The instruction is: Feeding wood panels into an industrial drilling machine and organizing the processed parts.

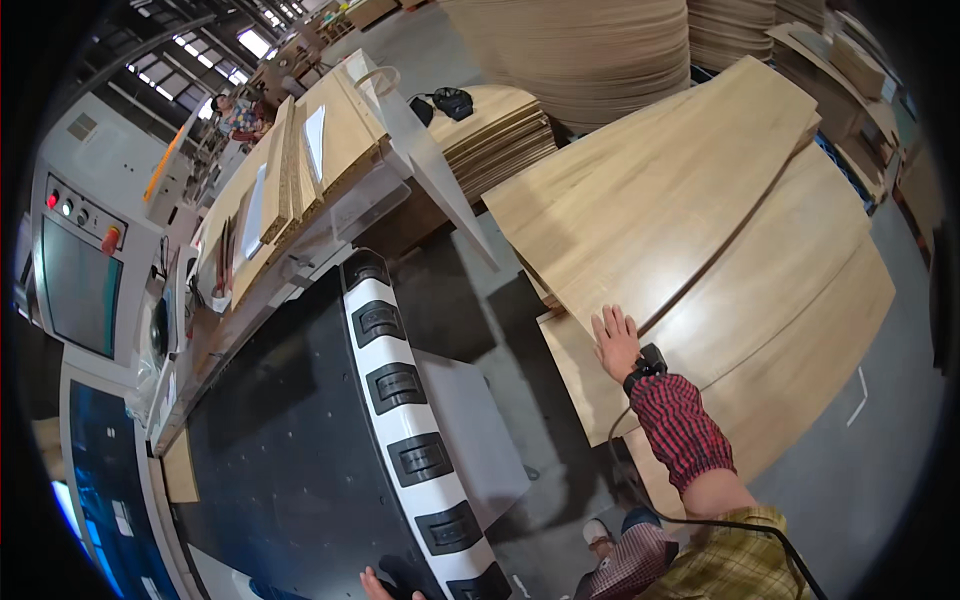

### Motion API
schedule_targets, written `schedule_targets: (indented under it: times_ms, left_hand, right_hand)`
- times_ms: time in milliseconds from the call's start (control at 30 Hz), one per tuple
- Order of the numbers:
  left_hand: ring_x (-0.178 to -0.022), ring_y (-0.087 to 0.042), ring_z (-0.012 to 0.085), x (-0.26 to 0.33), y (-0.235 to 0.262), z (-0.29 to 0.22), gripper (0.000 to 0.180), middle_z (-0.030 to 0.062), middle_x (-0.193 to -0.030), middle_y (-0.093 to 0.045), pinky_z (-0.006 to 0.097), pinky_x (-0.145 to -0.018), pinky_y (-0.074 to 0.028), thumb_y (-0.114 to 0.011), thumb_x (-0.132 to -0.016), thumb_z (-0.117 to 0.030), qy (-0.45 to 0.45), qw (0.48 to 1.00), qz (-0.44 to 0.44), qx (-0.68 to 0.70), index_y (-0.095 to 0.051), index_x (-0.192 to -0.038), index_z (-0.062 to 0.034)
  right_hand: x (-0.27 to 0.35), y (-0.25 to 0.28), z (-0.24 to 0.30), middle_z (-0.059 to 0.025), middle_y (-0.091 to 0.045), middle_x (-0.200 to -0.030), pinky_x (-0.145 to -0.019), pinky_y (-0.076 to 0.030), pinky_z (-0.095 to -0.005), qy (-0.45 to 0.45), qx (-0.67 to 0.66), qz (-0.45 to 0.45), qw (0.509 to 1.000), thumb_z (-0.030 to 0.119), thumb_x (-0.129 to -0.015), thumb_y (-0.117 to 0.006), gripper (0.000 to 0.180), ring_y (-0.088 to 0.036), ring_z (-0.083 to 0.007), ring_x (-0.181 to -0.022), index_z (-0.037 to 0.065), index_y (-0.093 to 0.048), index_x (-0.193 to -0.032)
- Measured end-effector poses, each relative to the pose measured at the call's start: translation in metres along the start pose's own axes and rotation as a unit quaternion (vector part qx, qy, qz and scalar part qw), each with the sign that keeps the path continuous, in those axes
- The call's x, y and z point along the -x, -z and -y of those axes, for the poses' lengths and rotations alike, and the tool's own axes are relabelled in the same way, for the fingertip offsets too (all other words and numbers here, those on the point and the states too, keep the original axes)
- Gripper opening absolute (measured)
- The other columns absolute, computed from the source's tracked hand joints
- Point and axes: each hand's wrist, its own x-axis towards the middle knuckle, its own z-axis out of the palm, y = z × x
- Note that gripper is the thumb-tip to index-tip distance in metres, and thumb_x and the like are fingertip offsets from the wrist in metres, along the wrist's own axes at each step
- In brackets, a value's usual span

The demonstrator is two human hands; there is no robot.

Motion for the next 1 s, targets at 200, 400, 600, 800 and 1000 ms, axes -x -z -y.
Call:
schedule_targets:
  times_ms: [200,400,600,800,1000]
  left_hand:
    - [-0.132,-0.026,0.0432,-0.01,-0.004,0.006,0.066,0.0267,-0.141,-0.032,0.049,-0.109,-0.019,-0.052,-0.089,-0.028,0.015,1.0,0.022,0.0,-0.026,-0.139,0.007]
    - [-0.134,-0.023,0.0448,-0.016,-0.008,0.007,0.07,0.0282,-0.142,-0.03,0.049,-0.11,-0.017,-0.05,-0.089,-0.032,0.024,0.999,0.03,0.019,-0.023,-0.139,0.009]
    - [-0.131,-0.026,0.0462,-0.009,0.002,0.013,0.067,0.0289,-0.141,-0.03,0.05,-0.109,-0.02,-0.05,-0.09,-0.032,-0.028,1.0,0.001,-0.01,-0.025,-0.138,0.0084]
    - [-0.132,-0.025,0.0451,-0.015,-0.003,-0.001,0.065,0.0278,-0.142,-0.03,0.049,-0.109,-0.019,-0.052,-0.089,-0.026,-0.033,0.999,0.003,0.019,-0.026,-0.139,0.0075]
    - [-0.133,-0.024,0.0445,-0.008,0.008,-0.022,0.064,0.0273,-0.142,-0.029,0.048,-0.11,-0.019,-0.052,-0.087,-0.019,0.026,1.0,-0.002,0.005,-0.025,-0.139,0.0069]
  right_hand:
    - [-0.002,0.003,-0.007,-0.017,-0.038,-0.139,-0.106,-0.026,-0.0495,0.047,0.001,-0.009,0.999,0.02,-0.081,-0.056,0.051,-0.03,-0.0348,-0.132,0.006,-0.046,-0.129]
    - [0.058,0.03,-0.045,-0.0144,-0.042,-0.137,-0.106,-0.026,-0.0481,-0.003,-0.001,0.015,1.0,0.007,-0.078,-0.052,0.049,-0.033,-0.0345,-0.131,0.006,-0.048,-0.127]
    - [0.121,0.052,-0.065,-0.0233,-0.035,-0.139,-0.107,-0.027,-0.0386,-0.28,-0.171,-0.124,0.936,0.009,-0.078,-0.064,0.065,-0.033,-0.0365,-0.129,-0.003,-0.034,-0.135]
    - [0.107,-0.002,-0.115,-0.0232,-0.037,-0.137,-0.103,-0.032,-0.0352,-0.51,-0.54,-0.211,0.636,0.021,-0.086,-0.063,0.075,-0.04,-0.0277,-0.123,-0.01,-0.019,-0.139]
    - [0.173,0.024,-0.135,-0.0158,-0.055,-0.115,-0.089,-0.043,-0.0345,-0.474,-0.587,-0.201,0.625,0.012,-0.088,-0.058,0.038,-0.053,-0.0228,-0.103,-0.007,-0.044,-0.118]
